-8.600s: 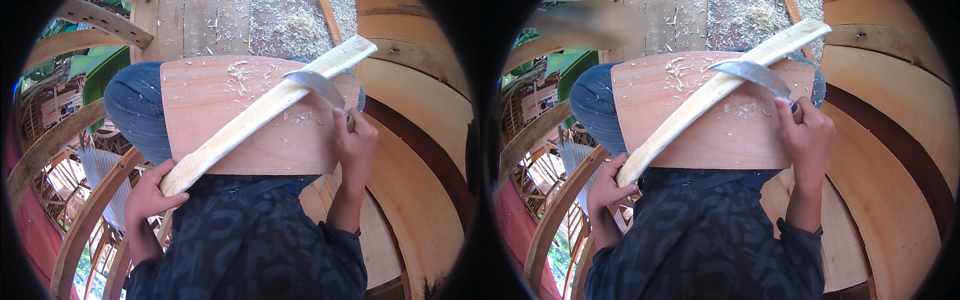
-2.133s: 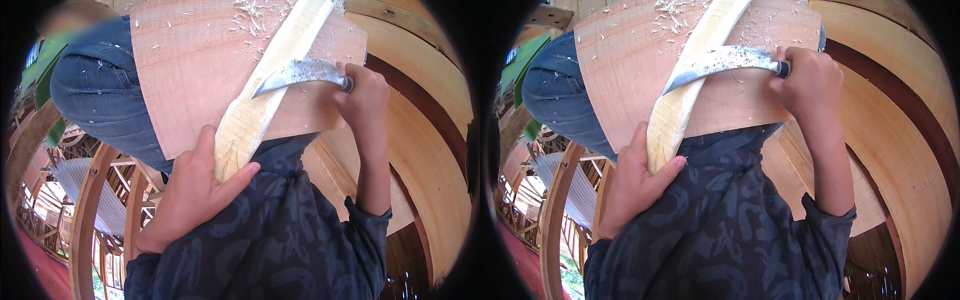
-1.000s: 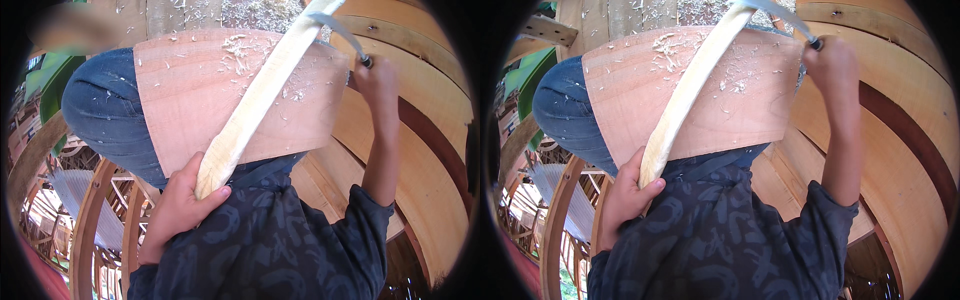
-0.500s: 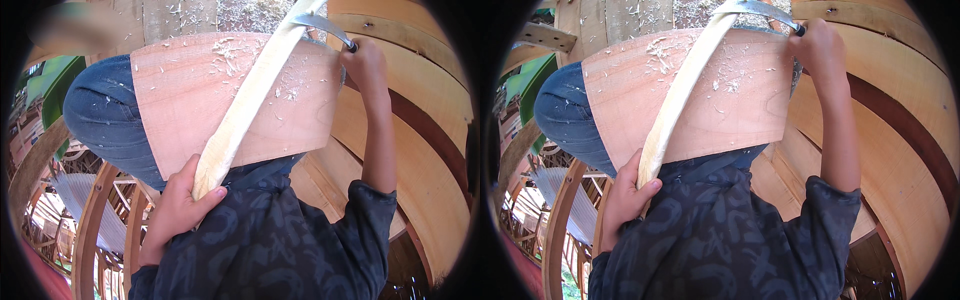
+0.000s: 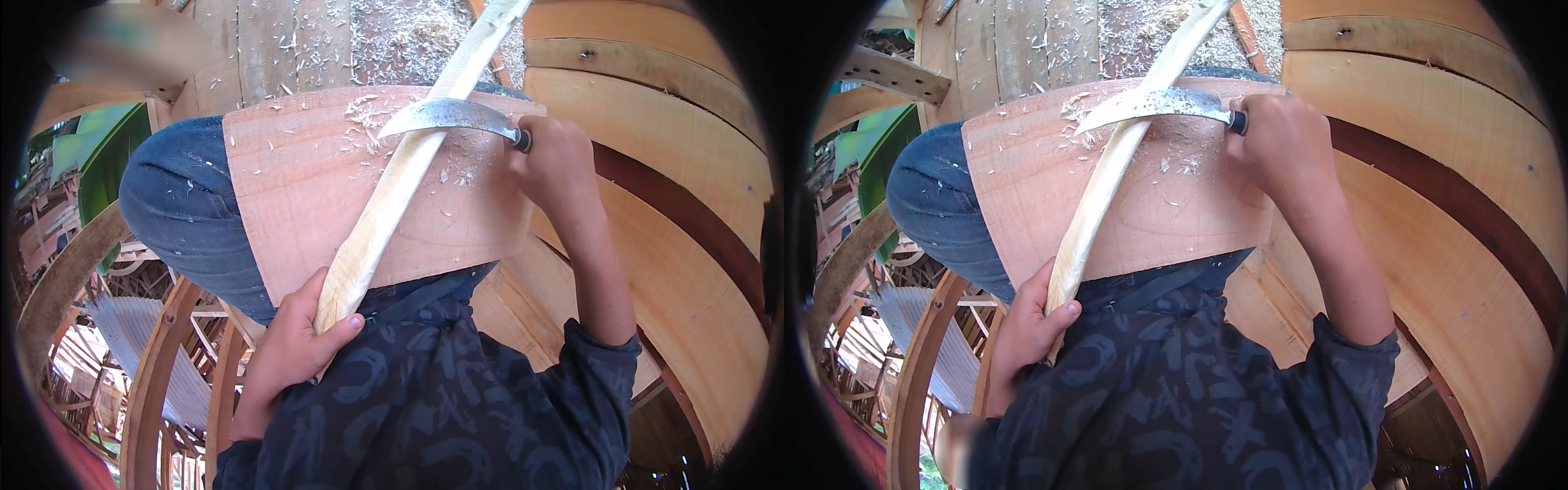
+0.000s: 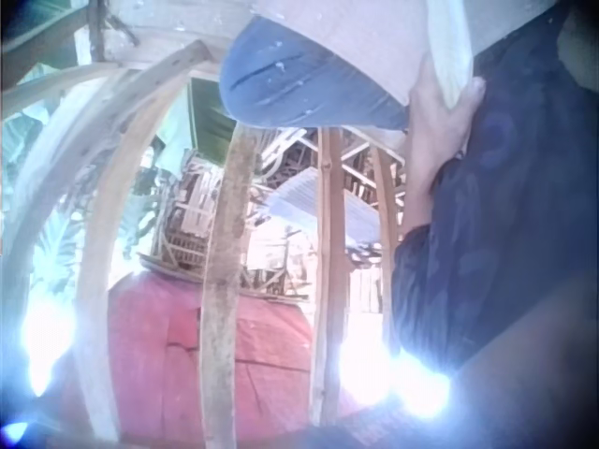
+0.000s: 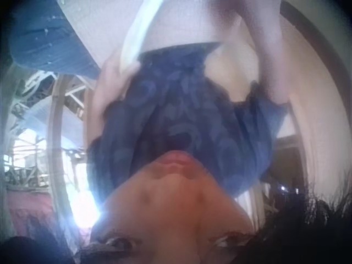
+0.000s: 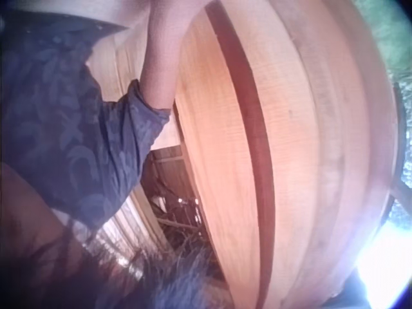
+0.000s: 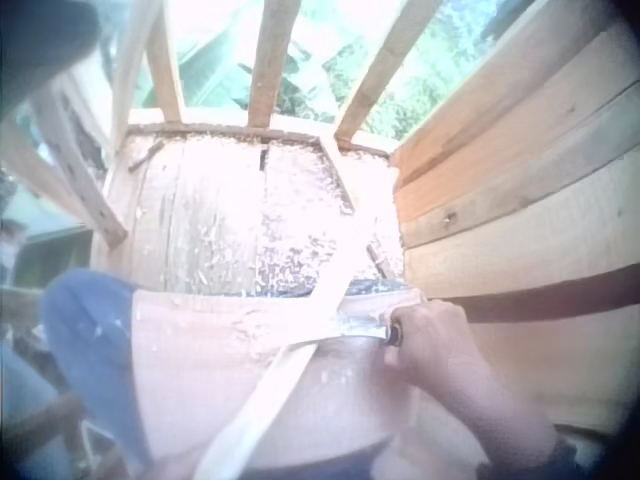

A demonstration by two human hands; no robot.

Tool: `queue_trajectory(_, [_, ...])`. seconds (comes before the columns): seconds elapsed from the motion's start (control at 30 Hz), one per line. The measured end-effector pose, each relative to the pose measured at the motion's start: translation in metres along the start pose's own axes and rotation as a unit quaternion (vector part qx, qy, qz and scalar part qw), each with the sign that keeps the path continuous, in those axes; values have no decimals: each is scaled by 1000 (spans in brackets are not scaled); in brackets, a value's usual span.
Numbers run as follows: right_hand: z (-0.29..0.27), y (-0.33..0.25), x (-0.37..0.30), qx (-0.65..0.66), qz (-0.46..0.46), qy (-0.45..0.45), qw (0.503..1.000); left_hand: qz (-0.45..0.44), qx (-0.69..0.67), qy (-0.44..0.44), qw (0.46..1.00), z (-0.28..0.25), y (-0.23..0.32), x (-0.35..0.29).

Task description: The person sits on a wooden floor and uses a curved knife to shave and shape a long, thin piece of light-colored wood. They hold the wood against their lap and repeatedly scrape the blade along its length to remove thin shavings.

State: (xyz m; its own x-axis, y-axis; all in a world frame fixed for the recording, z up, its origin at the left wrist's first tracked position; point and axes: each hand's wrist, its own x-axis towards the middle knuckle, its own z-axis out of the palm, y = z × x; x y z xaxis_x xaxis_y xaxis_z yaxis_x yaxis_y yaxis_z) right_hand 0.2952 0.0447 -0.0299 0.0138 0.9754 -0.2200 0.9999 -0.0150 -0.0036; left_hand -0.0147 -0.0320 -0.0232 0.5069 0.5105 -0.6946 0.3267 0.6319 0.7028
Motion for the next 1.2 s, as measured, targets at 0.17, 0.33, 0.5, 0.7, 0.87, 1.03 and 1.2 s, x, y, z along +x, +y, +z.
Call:
queue_trajectory(0.17, [4,81,65,-72,155,57,984,-46,2,-24,999,-2,14,2])
queue_trajectory(0.33, [-10,12,33,-16,63,4,998,-25,-10,-24,999,-1,8,5])
queue_trajectory(0.5, [5,79,78,-70,204,49,975,-45,7,-15,999,-1,7,1])
queue_trajectory(0.7, [-8,66,55,7,173,-26,985,-19,2,-12,1000,0,8,2])
queue_trajectory(0.87, [-3,19,26,56,90,-54,993,-65,86,51,993,2,18,-2])
queue_trajectory(1.03, [-16,12,-5,110,134,-66,983,-39,243,157,957,-2,30,-12])
queue_trajectory(1.2, [-3,18,-40,213,158,-47,963,-30,269,137,953,-11,27,-9])
